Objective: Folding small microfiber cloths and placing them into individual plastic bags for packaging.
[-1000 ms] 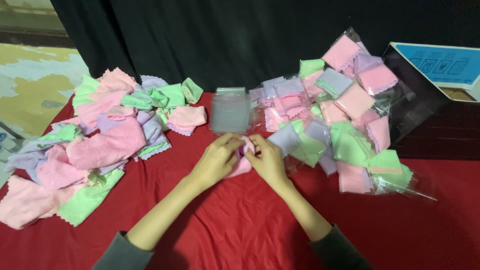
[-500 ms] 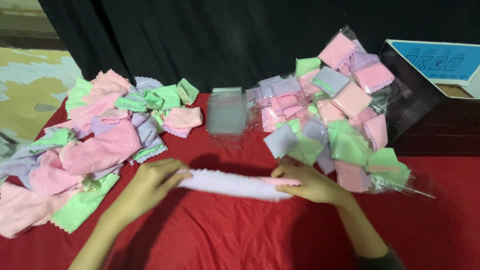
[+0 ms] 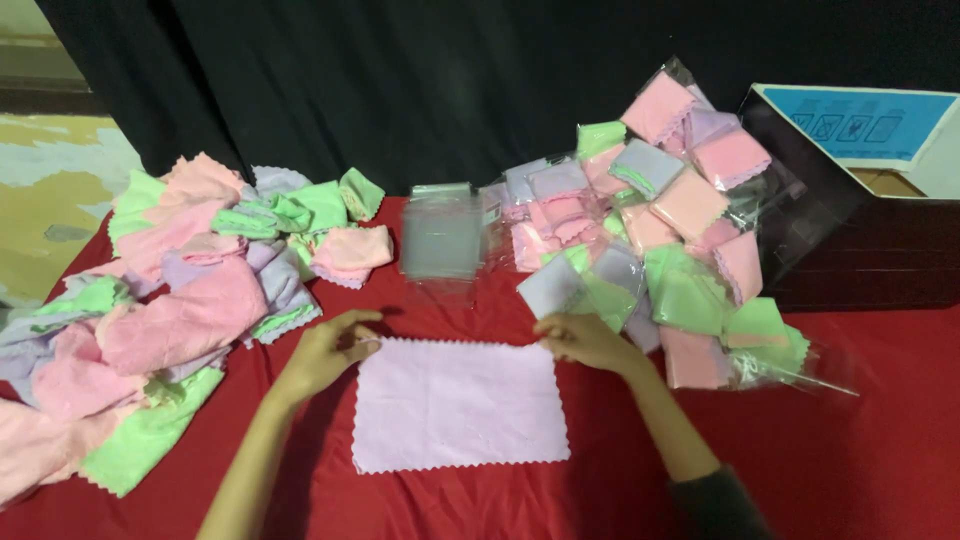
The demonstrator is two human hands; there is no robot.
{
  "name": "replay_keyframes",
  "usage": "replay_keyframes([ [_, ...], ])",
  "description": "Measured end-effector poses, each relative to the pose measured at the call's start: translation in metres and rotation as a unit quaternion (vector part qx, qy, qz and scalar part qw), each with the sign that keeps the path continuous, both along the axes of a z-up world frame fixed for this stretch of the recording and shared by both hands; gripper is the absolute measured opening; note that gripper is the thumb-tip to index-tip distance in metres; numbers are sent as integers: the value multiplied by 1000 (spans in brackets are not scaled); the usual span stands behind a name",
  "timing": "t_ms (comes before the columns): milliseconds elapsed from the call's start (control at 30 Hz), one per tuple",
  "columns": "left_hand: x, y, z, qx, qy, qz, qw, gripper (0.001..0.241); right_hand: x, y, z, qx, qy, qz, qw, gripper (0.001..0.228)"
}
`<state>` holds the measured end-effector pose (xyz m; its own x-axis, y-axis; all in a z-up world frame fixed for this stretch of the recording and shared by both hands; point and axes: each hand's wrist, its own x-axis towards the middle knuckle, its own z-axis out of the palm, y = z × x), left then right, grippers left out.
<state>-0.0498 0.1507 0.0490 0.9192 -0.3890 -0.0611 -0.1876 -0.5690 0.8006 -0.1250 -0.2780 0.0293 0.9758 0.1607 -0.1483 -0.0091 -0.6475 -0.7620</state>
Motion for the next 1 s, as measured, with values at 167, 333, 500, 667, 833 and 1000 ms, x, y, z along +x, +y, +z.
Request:
replay_keyframes([
  [167,56,4,-90,91,-78,72,990,41,22,50,17,-185,-139,-37,972,44],
  [333,43,5,-83,159,-69,45,984,32,17,107,-3,-161,-215,24,963,30],
  [500,35,9,-86,85,-90,10,992,28,-47,207,2,-187,-450,172,856,22],
  [667,34,8,-82,74,-115,-22,990,7,-74,262,-20,-189,-462,195,844,35],
  [833,31,7,-75,57,-115,-20,992,7,-78,272,-30,-219,-491,198,820,41],
  [1000,19,-6,-45,87,-48,-51,994,4,-78,266,-25,-147,-394,189,887,22],
])
